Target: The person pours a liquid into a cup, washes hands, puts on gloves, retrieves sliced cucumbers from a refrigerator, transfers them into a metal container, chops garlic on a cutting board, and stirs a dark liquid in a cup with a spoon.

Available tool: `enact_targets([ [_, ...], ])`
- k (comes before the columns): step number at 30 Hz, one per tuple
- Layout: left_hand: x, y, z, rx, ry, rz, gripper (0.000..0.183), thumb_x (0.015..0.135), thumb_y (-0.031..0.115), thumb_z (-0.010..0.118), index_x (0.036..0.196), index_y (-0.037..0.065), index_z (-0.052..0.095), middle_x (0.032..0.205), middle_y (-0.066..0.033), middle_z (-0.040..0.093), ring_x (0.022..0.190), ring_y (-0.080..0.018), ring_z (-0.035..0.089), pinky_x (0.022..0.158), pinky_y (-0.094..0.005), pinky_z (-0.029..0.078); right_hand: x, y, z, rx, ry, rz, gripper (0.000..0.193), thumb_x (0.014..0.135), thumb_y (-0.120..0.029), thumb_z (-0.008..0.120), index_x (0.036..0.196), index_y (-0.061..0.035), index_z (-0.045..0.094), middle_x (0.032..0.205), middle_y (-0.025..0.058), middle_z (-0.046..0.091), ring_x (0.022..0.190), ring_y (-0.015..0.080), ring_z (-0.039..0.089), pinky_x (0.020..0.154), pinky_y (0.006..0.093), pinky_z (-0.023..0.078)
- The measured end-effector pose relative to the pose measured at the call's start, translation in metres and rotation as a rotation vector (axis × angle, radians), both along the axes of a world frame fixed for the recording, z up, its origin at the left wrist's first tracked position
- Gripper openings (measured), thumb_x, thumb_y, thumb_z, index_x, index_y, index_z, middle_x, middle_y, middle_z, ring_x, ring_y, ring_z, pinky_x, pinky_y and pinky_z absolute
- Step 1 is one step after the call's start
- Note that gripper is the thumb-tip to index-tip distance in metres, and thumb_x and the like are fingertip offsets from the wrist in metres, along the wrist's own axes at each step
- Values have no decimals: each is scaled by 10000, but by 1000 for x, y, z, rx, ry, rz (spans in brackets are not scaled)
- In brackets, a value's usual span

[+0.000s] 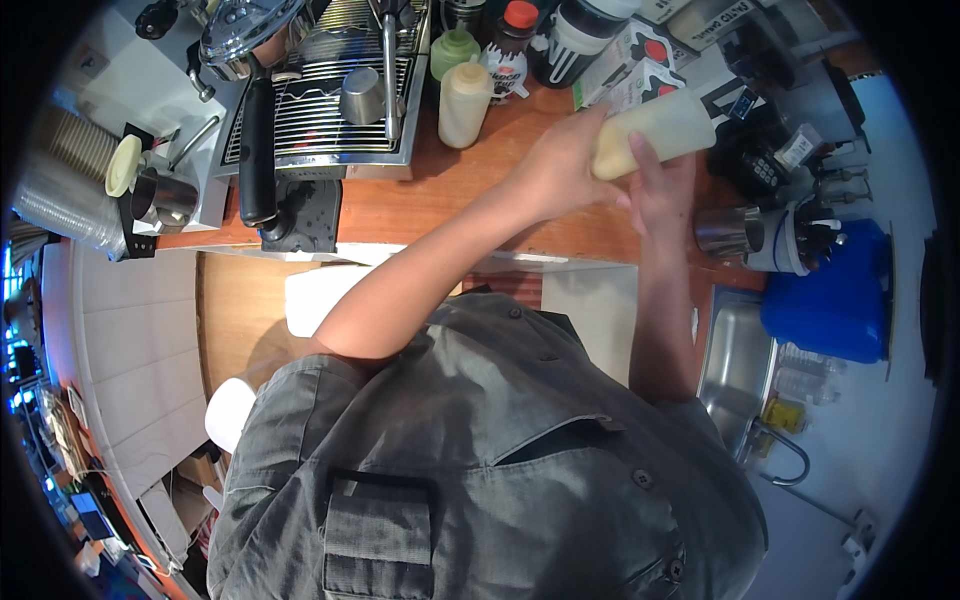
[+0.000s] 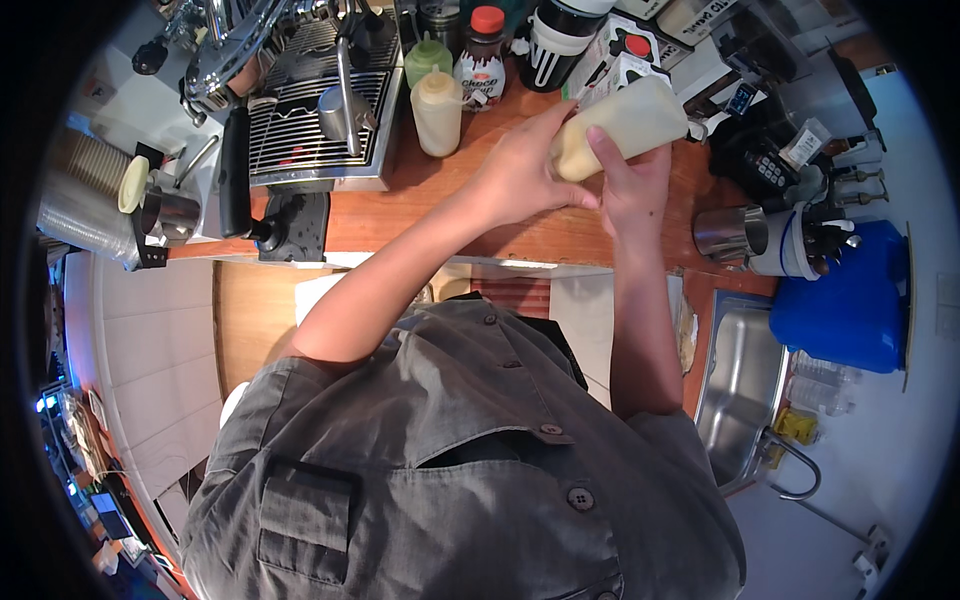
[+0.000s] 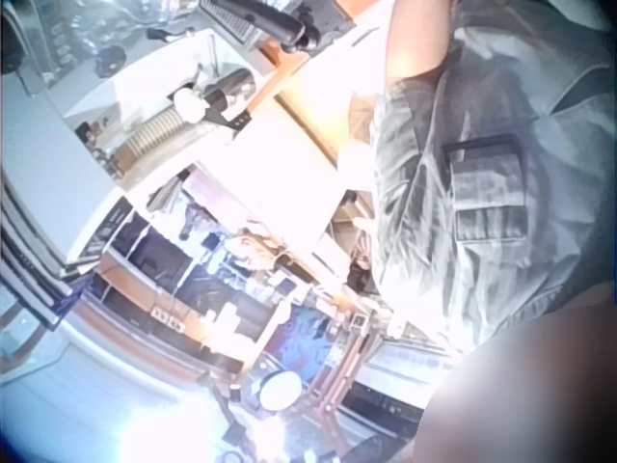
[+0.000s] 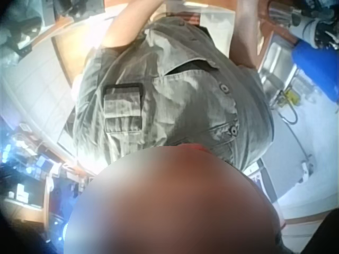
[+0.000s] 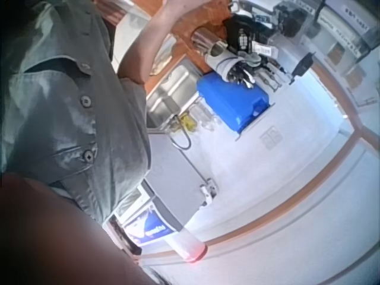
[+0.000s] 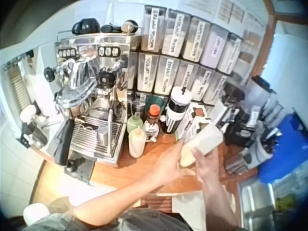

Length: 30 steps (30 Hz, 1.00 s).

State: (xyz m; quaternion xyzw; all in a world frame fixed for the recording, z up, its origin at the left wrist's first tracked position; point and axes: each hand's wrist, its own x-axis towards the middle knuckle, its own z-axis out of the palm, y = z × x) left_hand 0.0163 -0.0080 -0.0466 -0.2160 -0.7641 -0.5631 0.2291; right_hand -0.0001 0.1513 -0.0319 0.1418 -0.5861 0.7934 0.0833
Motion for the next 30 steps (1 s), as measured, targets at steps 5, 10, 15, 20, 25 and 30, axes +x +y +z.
enact_targets([
  [5, 4, -1, -2, -96, -220, -6, 791, 626, 345, 935, 1252, -20, 620, 1009, -204, 714, 919, -351, 701, 828, -406, 550, 7, -11, 13, -18, 46, -45, 517, 868, 21, 744, 1315, -12, 485, 1163, 85, 640, 1059, 165, 644, 922, 324, 535],
  [10, 10, -1, 6, 75, -338, -38, 601, 656, 280, 927, 1135, 2, 696, 969, -171, 730, 847, -260, 721, 783, -366, 562, 8, -12, 15, 47, 31, -28, 510, 863, 21, 750, 1299, -16, 487, 1166, 87, 635, 1043, 158, 646, 894, 314, 544],
  [15, 17, -2, 13, 93, -413, -36, 453, 691, 236, 904, 1013, -16, 710, 873, -161, 723, 727, -213, 712, 683, -347, 555, 6, -12, 7, 91, 25, -41, 535, 855, 24, 756, 1307, -21, 472, 1153, 81, 633, 1034, 151, 641, 882, 305, 543],
  [20, 19, -1, 11, 95, -416, -10, 475, 666, 290, 923, 985, -6, 734, 783, -135, 698, 642, -214, 645, 643, -362, 526, 7, -10, 4, 95, 34, -29, 548, 849, 23, 764, 1309, -20, 468, 1147, 78, 628, 1026, 155, 639, 880, 304, 540],
  [25, 9, -4, 3, -23, -343, -38, 493, 699, 261, 895, 1043, -35, 702, 985, -188, 724, 883, -281, 717, 831, -395, 549, 4, -11, 2, 86, 23, -63, 561, 835, 18, 782, 1304, -18, 476, 1150, 85, 626, 1035, 154, 635, 889, 306, 537],
  [30, 12, -20, -19, -142, -158, -39, 1044, 613, 376, 940, 1446, 5, 432, 1448, -253, 484, 1370, -370, 452, 1153, -437, 347, 8, -14, 13, 123, 53, -144, 533, 822, 0, 801, 1267, -5, 508, 1155, 90, 627, 1044, 159, 634, 910, 318, 530],
])
